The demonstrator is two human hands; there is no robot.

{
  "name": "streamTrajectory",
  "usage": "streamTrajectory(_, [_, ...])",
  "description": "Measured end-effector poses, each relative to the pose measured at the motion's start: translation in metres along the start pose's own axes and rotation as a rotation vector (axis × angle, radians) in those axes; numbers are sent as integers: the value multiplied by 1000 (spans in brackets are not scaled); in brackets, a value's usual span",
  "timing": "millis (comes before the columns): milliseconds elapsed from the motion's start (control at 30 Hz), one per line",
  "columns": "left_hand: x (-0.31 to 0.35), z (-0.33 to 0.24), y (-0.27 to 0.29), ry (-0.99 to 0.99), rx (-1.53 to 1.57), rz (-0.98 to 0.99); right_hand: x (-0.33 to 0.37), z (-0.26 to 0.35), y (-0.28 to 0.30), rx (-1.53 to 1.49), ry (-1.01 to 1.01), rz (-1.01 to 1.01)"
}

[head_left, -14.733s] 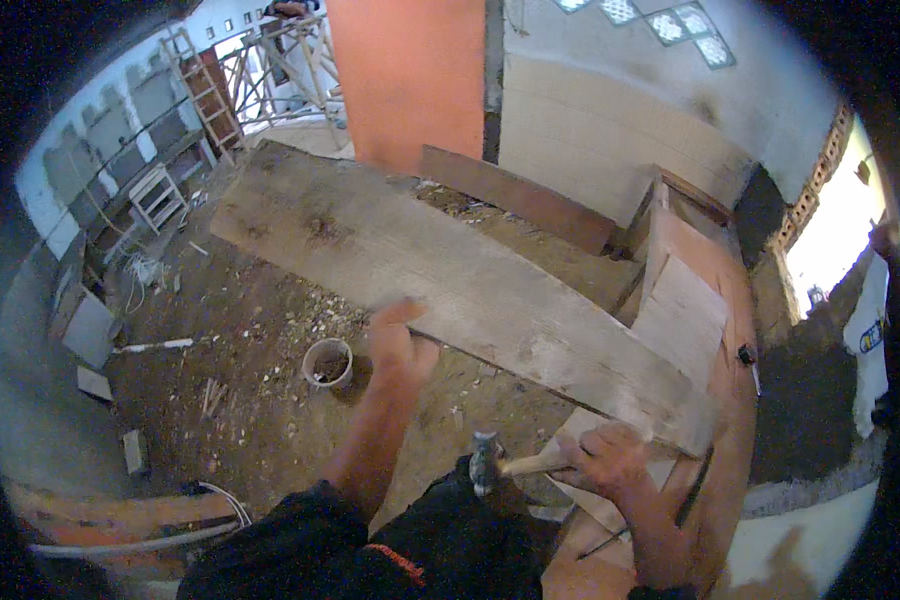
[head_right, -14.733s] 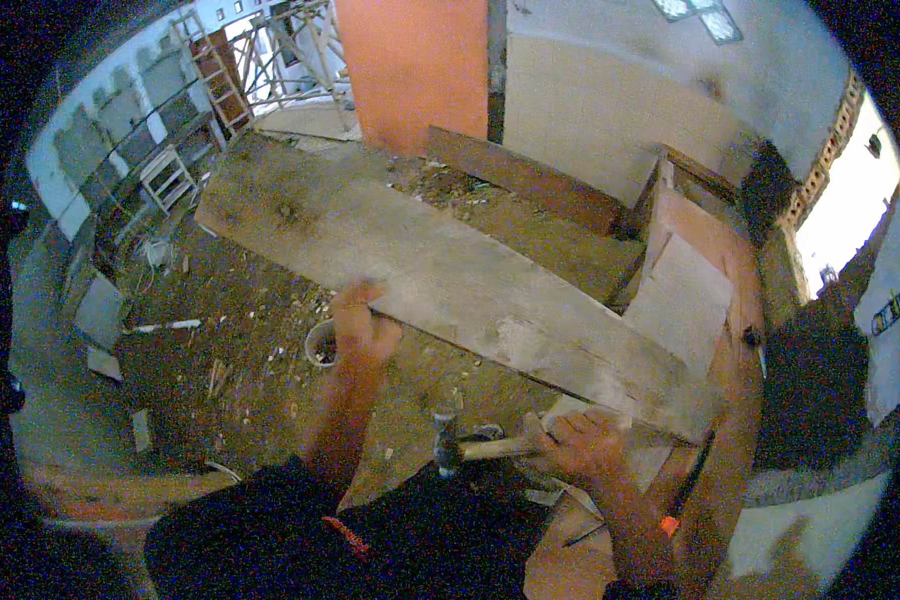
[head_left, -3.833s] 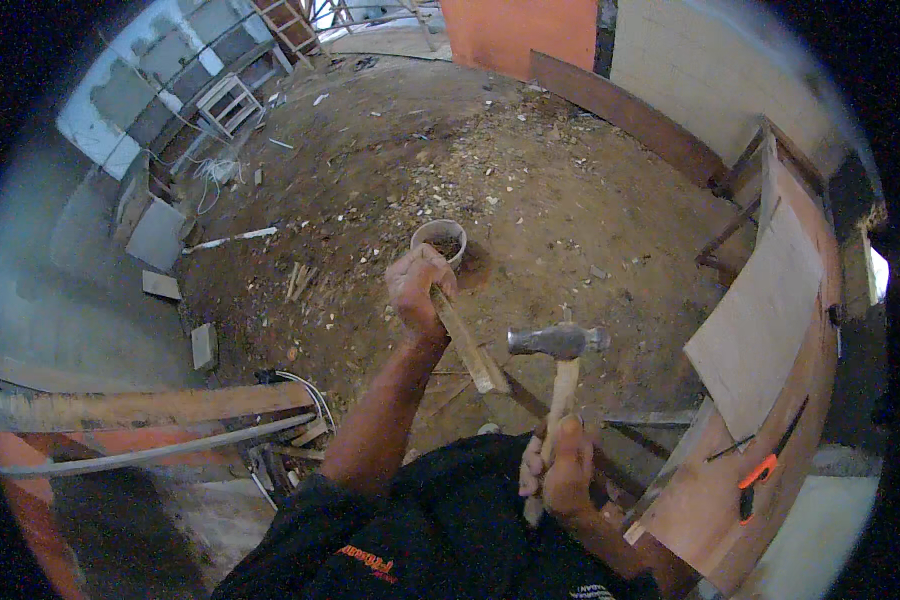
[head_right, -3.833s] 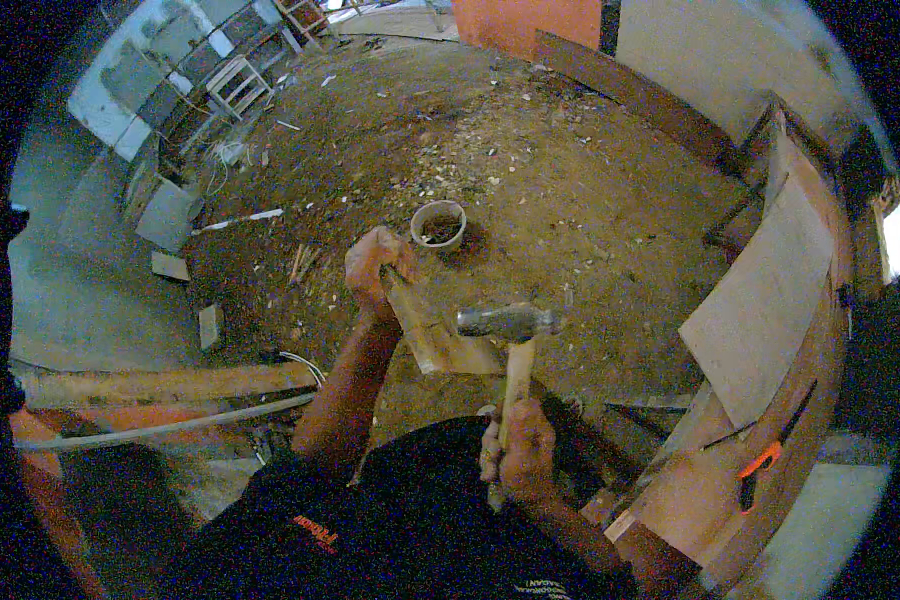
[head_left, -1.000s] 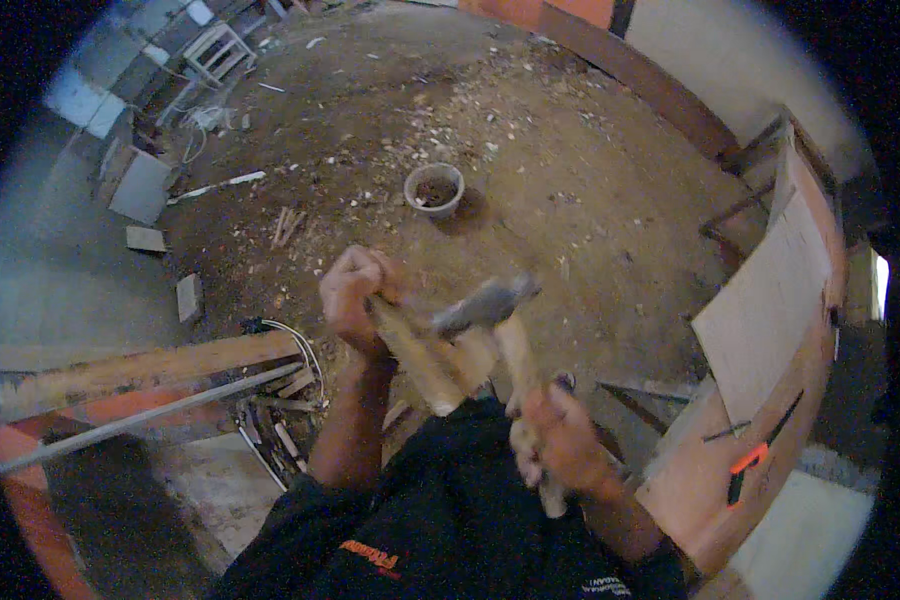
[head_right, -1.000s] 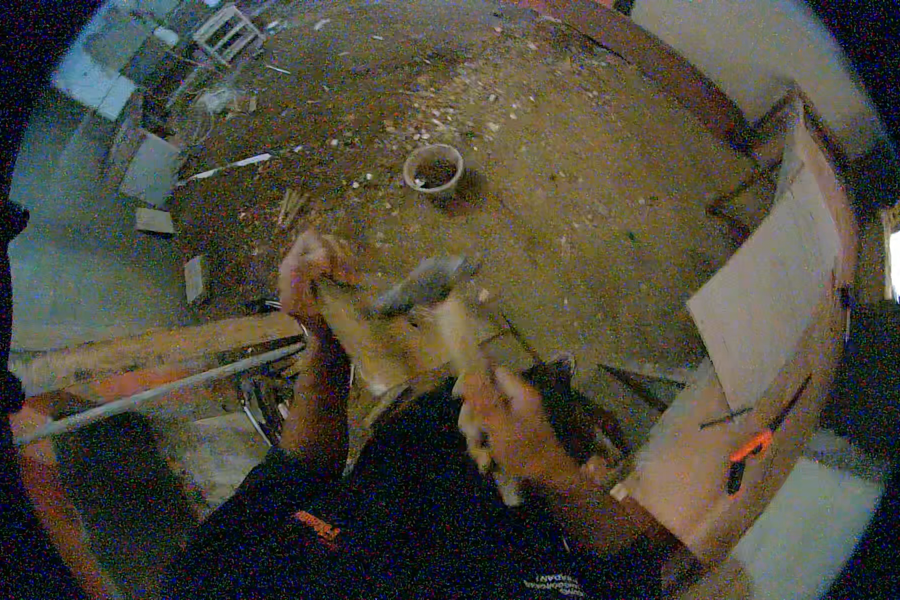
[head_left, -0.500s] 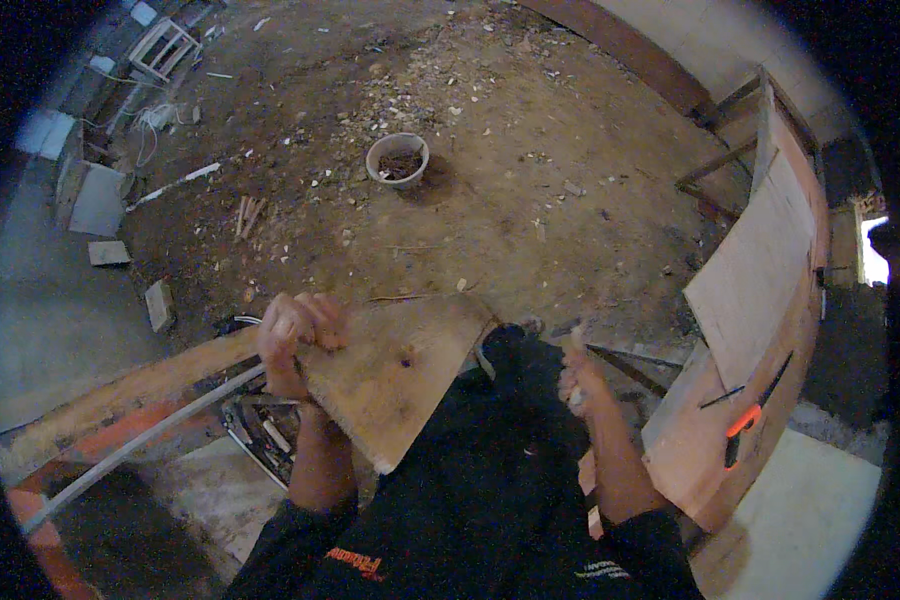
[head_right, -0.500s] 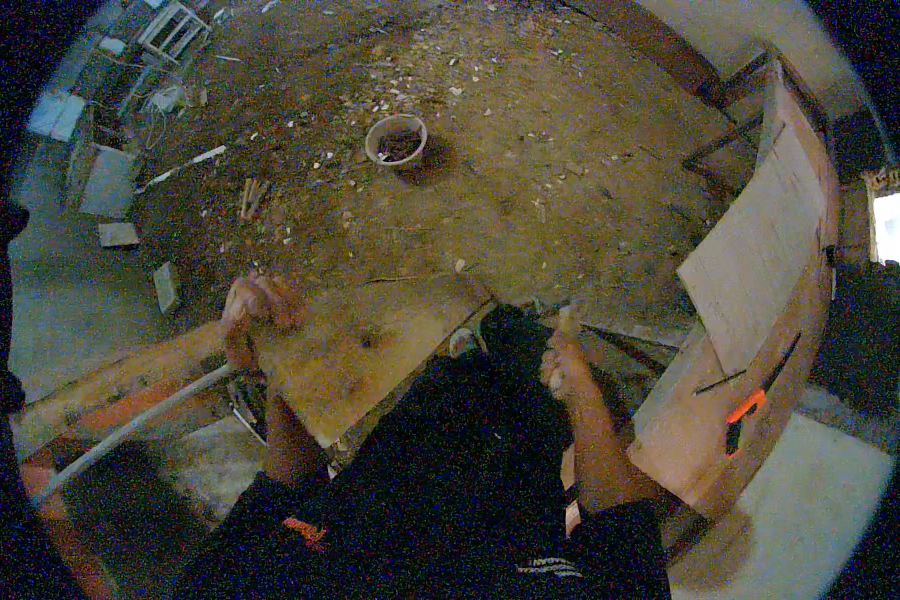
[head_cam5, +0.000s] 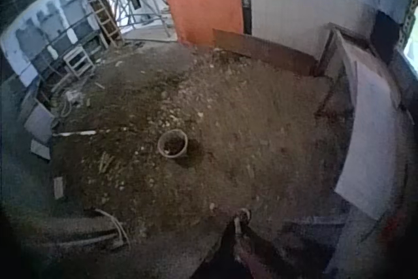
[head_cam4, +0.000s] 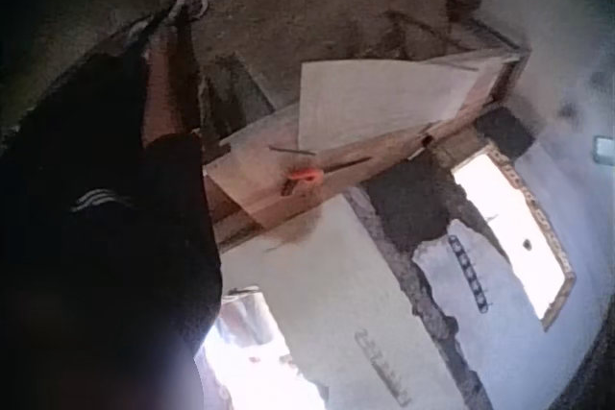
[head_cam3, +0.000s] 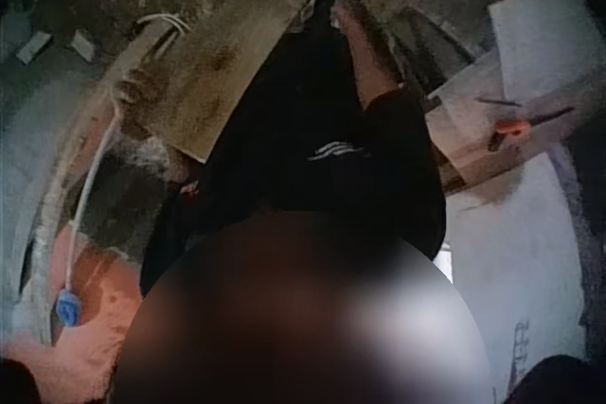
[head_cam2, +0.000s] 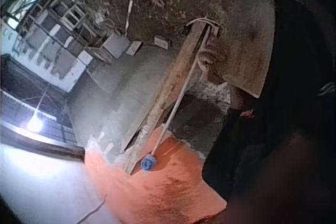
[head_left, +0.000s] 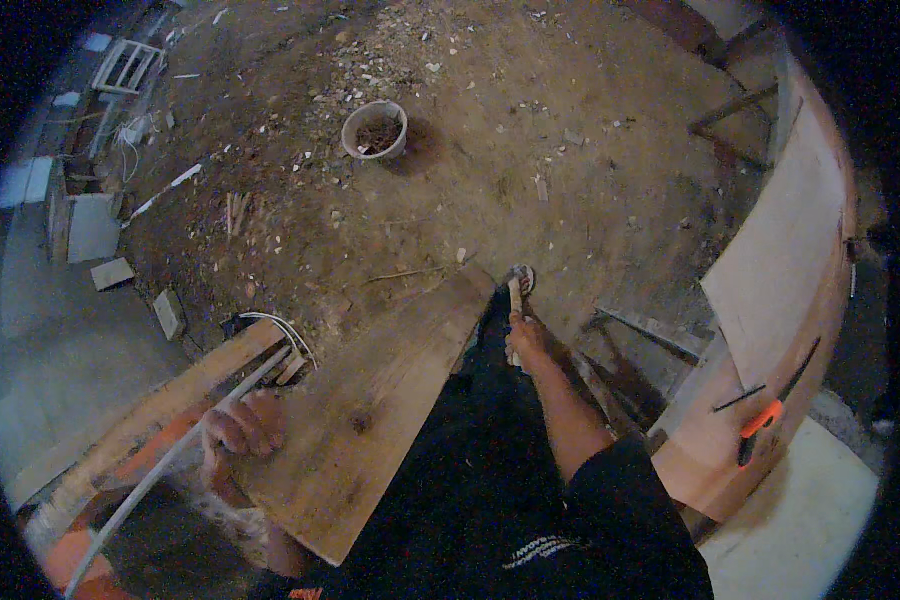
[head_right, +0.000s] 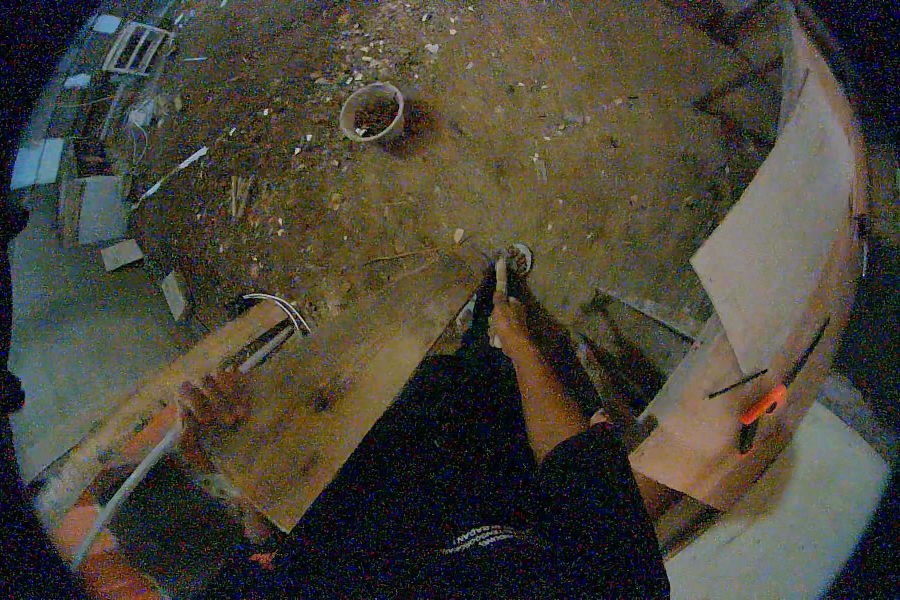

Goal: The person assembles a wooden cabinet by hammering nails into a frame, measuring and marking a plywood panel, and hammering nails into a wooden plank. They use a hammer, tape measure, and pencil to join components and prepare parts for attachment.

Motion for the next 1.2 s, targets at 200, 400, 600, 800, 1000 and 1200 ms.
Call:
streamTrajectory(200, [1, -2, 4, 127, -78, 8, -82, -22, 1, 148, 278, -491])
streamTrajectory(400, [5, -11, 15, 202, -302, -136, -76, -33, -17, 637, 34, -391])
streamTrajectory(600, [-5, 0, 13, 45, -68, 42, -78, -5, -3, 199, -68, -434])
streamTrajectory(800, [-18, -7, 6, 186, -186, 104, -89, -9, -17, 752, -89, -199])
streamTrajectory(1000, [-10, 5, 4, 19, -88, -41, -83, 8, -20, 153, -89, -350])
streamTrajectory(1200, [-18, -5, -1, 177, -187, 36, -86, -14, -14, 631, -3, -257])
Point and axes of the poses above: each hand's wrist, its own x-axis away from the middle knuckle, its own y-axis out of the back of the hand, z = x × y, the point moved 5 cm from there along -x, towards the middle knuckle, and after that the axes turned 5 degrees about z, right-handed, at the moved point
